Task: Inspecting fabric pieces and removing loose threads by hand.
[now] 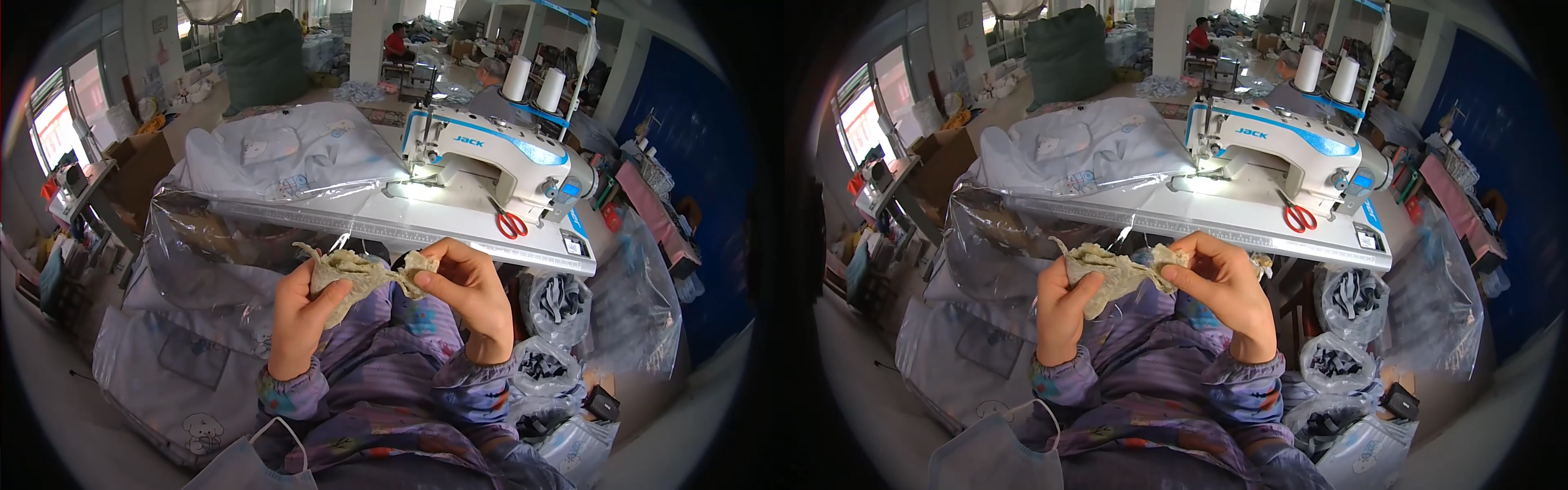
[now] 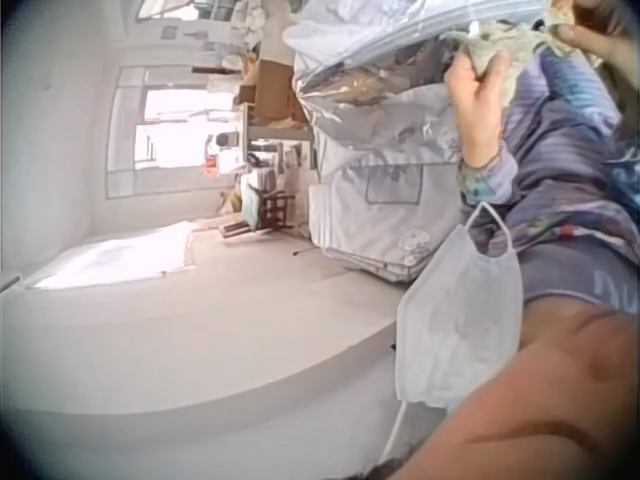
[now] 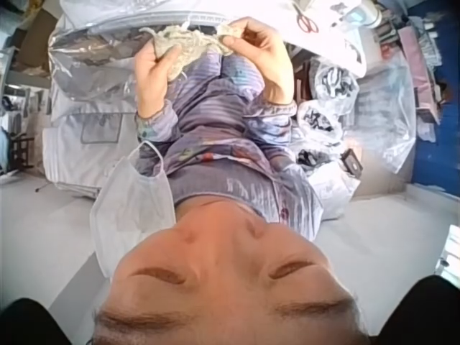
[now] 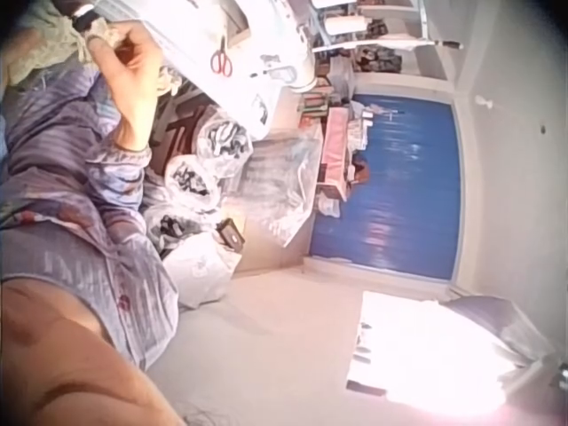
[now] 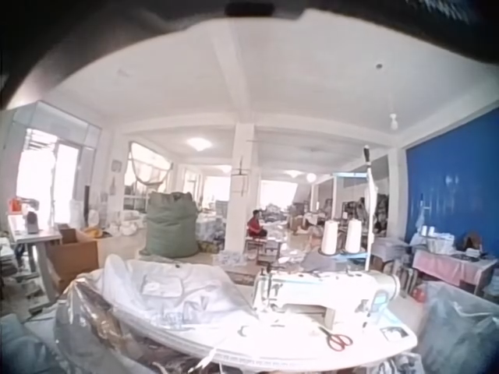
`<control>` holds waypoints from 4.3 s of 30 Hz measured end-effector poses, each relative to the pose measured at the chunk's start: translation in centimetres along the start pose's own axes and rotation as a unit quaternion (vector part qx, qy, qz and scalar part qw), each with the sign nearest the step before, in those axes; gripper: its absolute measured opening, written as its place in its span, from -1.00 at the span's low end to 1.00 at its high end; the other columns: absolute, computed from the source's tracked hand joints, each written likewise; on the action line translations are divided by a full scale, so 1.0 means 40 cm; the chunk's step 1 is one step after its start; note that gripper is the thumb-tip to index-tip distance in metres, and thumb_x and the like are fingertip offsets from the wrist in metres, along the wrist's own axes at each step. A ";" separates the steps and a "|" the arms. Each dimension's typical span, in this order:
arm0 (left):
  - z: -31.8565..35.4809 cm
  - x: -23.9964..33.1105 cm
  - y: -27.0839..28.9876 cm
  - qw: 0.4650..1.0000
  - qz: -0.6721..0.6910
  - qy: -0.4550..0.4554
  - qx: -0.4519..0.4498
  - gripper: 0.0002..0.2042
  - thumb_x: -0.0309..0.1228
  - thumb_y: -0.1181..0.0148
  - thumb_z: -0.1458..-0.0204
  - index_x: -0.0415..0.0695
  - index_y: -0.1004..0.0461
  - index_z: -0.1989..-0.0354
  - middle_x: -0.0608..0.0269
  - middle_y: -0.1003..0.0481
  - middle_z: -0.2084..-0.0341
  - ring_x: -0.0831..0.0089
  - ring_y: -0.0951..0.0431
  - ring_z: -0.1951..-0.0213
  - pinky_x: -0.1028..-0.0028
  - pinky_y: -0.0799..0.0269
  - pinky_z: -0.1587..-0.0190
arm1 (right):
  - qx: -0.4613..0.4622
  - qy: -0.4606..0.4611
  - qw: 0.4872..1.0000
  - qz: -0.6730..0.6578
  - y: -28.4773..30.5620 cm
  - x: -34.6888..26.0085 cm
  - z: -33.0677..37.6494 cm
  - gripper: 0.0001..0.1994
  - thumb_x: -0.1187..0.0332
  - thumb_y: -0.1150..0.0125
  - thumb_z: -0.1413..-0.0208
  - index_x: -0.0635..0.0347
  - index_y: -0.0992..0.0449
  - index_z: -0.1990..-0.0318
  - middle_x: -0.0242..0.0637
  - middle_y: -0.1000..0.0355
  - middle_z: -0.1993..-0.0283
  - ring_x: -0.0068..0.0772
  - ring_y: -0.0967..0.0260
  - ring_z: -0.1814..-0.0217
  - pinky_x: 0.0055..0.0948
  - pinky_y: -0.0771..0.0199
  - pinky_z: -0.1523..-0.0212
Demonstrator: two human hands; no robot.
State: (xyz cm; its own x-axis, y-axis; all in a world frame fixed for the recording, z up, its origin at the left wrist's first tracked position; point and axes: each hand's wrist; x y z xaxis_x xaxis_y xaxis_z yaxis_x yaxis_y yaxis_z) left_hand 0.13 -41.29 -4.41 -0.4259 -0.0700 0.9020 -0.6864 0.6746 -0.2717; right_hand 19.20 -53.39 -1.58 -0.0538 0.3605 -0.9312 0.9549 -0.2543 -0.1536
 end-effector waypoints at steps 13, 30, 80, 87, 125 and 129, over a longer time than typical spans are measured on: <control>-0.004 -0.009 0.007 0.972 -0.162 -0.167 -0.015 -0.83 -0.61 -0.16 0.01 -0.33 -0.54 0.23 0.21 -0.64 0.33 0.57 -0.58 0.27 0.24 0.06 -0.44 | 0.114 0.111 0.987 -0.027 0.000 0.026 -0.011 -0.92 0.53 -0.22 -0.17 0.32 -0.47 0.21 -0.29 -0.49 0.27 -0.55 -0.40 0.24 -0.55 -0.39 0.14; 0.012 0.022 -0.016 0.994 0.002 -0.079 0.071 -0.81 -0.64 -0.10 -0.08 -0.39 -0.51 0.14 0.28 -0.59 0.31 0.63 -0.49 0.27 0.56 -0.40 0.08 | 0.208 0.212 0.930 -0.215 0.023 -0.006 -0.009 -0.93 0.54 -0.16 -0.20 0.22 -0.47 0.19 -0.32 -0.46 0.27 -0.50 -0.41 0.27 -0.52 -0.41 0.21; 0.006 0.024 -0.031 0.997 -0.022 -0.058 0.051 -0.81 -0.58 -0.07 -0.09 -0.38 -0.48 0.15 0.26 -0.55 0.29 0.60 -0.48 0.28 0.56 -0.40 0.19 | -0.158 0.611 0.767 -0.114 -0.166 -0.267 0.161 -0.84 0.53 -0.25 -0.10 0.04 -0.50 0.49 -0.43 -0.56 0.27 -0.52 -0.36 0.21 -0.54 -0.41 0.20; 0.009 0.014 -0.018 0.997 -0.003 -0.049 0.056 -0.82 -0.59 -0.10 -0.10 -0.38 -0.48 0.14 0.26 -0.55 0.28 0.59 -0.49 0.28 0.56 -0.41 0.17 | -0.136 0.549 0.825 -0.003 -0.119 -0.262 0.196 -0.92 0.50 -0.37 -0.02 0.06 -0.62 0.39 -0.42 -0.51 0.20 -0.53 -0.33 0.21 -0.53 -0.39 0.23; 0.009 0.009 -0.019 0.999 0.012 -0.031 0.038 -0.79 -0.56 -0.16 -0.11 -0.38 -0.50 0.11 0.26 -0.59 0.29 0.61 -0.54 0.28 0.57 -0.45 0.17 | -0.167 0.506 0.845 -0.057 -0.135 -0.219 0.146 -0.89 0.50 -0.49 0.08 0.13 -0.63 0.41 -0.35 -0.38 0.14 -0.47 -0.27 0.20 -0.50 -0.36 0.23; 0.013 0.009 -0.016 0.999 0.016 -0.032 0.033 -0.79 -0.57 -0.16 -0.11 -0.38 -0.50 0.09 0.26 -0.59 0.28 0.61 -0.54 0.27 0.56 -0.45 0.17 | -0.170 0.508 0.843 -0.055 -0.133 -0.217 0.148 -0.88 0.50 -0.49 0.08 0.14 -0.63 0.41 -0.33 -0.38 0.13 -0.46 -0.27 0.20 -0.52 -0.36 0.24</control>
State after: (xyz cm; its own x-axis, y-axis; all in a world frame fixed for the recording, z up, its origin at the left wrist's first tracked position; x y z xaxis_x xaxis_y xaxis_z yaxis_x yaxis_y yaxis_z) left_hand 0.11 -42.13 -4.07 -0.4833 -0.0979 0.8700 -0.7085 0.6275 -0.3230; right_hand 12.85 -60.47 5.35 -0.0342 0.9912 -0.1281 0.9982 0.0402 0.0444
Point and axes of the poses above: each hand's wrist, its own z-axis away from the middle knuckle, its own y-axis out of the back of the hand, x = y × z
